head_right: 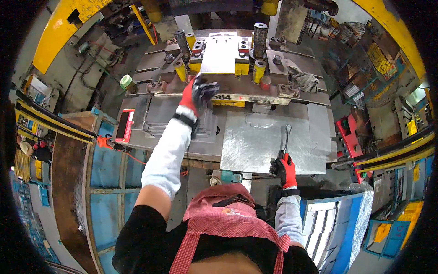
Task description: Operating an industrial press machine to stamp metal sheets, involving placing material, using tools for adjustments, and cleaning the workspace.
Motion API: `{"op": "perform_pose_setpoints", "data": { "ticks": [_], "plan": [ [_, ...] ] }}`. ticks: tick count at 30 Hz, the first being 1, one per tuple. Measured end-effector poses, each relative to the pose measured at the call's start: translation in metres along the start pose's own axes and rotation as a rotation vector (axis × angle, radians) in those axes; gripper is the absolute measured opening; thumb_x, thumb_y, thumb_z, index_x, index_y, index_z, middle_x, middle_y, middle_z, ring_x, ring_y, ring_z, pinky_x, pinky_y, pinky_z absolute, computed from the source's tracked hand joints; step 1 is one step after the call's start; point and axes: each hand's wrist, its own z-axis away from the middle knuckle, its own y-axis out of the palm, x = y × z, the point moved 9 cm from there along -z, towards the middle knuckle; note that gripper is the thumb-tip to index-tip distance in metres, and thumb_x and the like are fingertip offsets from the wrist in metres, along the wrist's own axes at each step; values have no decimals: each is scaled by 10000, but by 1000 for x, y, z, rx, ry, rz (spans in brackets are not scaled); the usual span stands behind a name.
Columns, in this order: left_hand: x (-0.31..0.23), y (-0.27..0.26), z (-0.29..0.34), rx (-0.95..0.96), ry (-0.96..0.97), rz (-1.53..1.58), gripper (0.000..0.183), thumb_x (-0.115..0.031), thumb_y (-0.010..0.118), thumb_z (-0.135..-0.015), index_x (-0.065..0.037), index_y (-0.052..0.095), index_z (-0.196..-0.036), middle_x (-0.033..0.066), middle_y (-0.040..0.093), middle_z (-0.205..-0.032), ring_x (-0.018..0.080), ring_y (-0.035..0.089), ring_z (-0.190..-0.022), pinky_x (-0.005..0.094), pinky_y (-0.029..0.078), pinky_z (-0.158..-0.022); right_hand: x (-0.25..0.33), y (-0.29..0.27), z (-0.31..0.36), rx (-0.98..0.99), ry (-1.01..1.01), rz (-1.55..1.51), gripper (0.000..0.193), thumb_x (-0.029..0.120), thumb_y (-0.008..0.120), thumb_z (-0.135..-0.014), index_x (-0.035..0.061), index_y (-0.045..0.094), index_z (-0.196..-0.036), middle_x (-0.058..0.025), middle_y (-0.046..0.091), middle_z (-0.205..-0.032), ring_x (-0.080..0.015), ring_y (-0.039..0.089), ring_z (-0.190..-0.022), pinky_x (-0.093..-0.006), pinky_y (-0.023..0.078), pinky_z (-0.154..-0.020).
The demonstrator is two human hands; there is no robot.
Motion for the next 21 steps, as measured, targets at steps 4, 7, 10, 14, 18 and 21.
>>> {"op": "perform_pose_setpoints", "data": {
  "ticks": [4, 7, 10, 14, 18, 21],
  "plan": [
    [-13, -56, 108, -207, 388, -408, 339, -294, 545, -837, -16, 540, -1031, 87, 599, -883, 184, 604, -724, 295, 490, -620, 1, 2, 1, 3, 94, -29, 157, 148, 500, -833, 91, 407, -947, -121, 570, -778, -210, 551, -558, -329, 473, -490],
    [25, -93, 190, -316, 356, -408, 368, -238, 504, -854, -68, 482, -1180, 116, 581, -1024, 216, 602, -803, 343, 483, -711, 8, 4, 7, -78, 88, -76, 150, 163, 505, -833, 98, 389, -903, -100, 537, -733, -188, 500, -517, -312, 428, -451],
    [47, -145, 214, -406, 413, -1075, 417, -224, 517, -821, -86, 458, -1209, 111, 513, -1152, 271, 538, -955, 367, 439, -798, 11, 25, 11, -2, 114, -126, 151, 168, 503, -833, 108, 368, -863, -75, 489, -687, -166, 442, -484, -300, 376, -424],
    [76, -145, 200, -416, 372, -2123, 505, -260, 541, -768, -183, 412, -1250, 120, 327, -1339, 350, 303, -1219, 416, 306, -966, 0, 17, -4, 194, 77, -131, 126, 193, 482, -844, 130, 412, -929, -110, 538, -749, -245, 528, -556, -373, 454, -479],
    [82, -163, 187, -421, 166, -2120, 491, -239, 538, -755, -199, 416, -1229, 113, 289, -1359, 347, 273, -1240, 429, 304, -971, 0, 14, 3, 20, 86, -66, 143, 156, 487, -834, 134, 346, -837, -58, 455, -651, -156, 426, -468, -287, 355, -409],
    [84, -174, 181, -368, 57, -2088, 541, -234, 548, -746, -212, 380, -1260, 107, 302, -1354, 339, 258, -1247, 437, 305, -964, -3, 10, -3, 60, 97, -88, 128, 142, 476, -835, 128, 349, -829, -54, 453, -642, -153, 426, -463, -290, 366, -405]
  ]
}}
